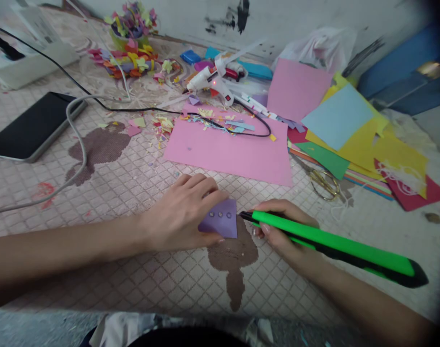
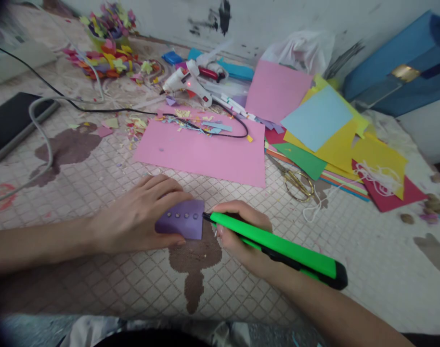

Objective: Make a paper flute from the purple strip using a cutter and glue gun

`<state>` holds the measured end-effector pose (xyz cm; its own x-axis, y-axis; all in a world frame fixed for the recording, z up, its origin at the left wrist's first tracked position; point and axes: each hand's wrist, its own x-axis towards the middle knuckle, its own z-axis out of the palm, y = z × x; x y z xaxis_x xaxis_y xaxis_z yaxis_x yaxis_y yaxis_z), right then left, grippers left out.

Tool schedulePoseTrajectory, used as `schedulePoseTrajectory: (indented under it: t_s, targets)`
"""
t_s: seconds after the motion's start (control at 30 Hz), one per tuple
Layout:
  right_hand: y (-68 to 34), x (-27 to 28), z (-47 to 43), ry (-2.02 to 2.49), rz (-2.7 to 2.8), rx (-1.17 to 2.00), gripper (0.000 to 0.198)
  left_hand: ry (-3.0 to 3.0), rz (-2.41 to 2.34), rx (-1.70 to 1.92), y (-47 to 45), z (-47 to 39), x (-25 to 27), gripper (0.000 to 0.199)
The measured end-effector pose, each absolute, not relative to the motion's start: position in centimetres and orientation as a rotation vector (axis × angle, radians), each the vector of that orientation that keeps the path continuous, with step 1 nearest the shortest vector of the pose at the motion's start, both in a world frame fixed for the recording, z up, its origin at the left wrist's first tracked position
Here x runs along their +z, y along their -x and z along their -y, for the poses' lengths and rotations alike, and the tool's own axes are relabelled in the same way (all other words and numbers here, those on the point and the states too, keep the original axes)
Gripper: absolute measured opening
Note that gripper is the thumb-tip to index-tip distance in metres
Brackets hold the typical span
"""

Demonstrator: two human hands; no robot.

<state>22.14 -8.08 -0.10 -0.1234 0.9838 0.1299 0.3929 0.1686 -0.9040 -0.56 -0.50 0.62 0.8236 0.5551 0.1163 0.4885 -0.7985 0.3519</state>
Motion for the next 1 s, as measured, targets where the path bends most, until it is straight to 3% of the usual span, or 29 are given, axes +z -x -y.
schedulePoseTrajectory:
  t_s: [0.17, 0.5, 0.73, 0.9, 1.0]
  targets:
    - [-22.4, -0.3, 8.1, 1.373, 1.604, 0.972, 0.020, -2.711, -0.792, 0.299, 0.6, 0.3, 0.6, 0.060]
    - [-22.4, -0.2, 8.1, 1.336, 1.590, 0.986, 0.019, -2.839, -0.743, 0.481, 0.9, 0.0, 0.6, 0.028]
    - [-22.6, -1.6, 7.5, 1.273, 1.324, 1.059, 0.016, -2.978, -0.765, 0.649, 1.2, -0.3, 0.6, 0.026]
    - [-22.7, -2.3, 7.0, 1.248, 1.237, 1.146, 0.016, -2.789, -0.894, 0.606, 1.1, 0.0, 0.7, 0.015]
    - [-22.7, -2.3, 7.1, 1.261, 1.236, 1.169, 0.016, -2.557, -0.896, 0.537, 0.9, 0.0, 0.8, 0.022]
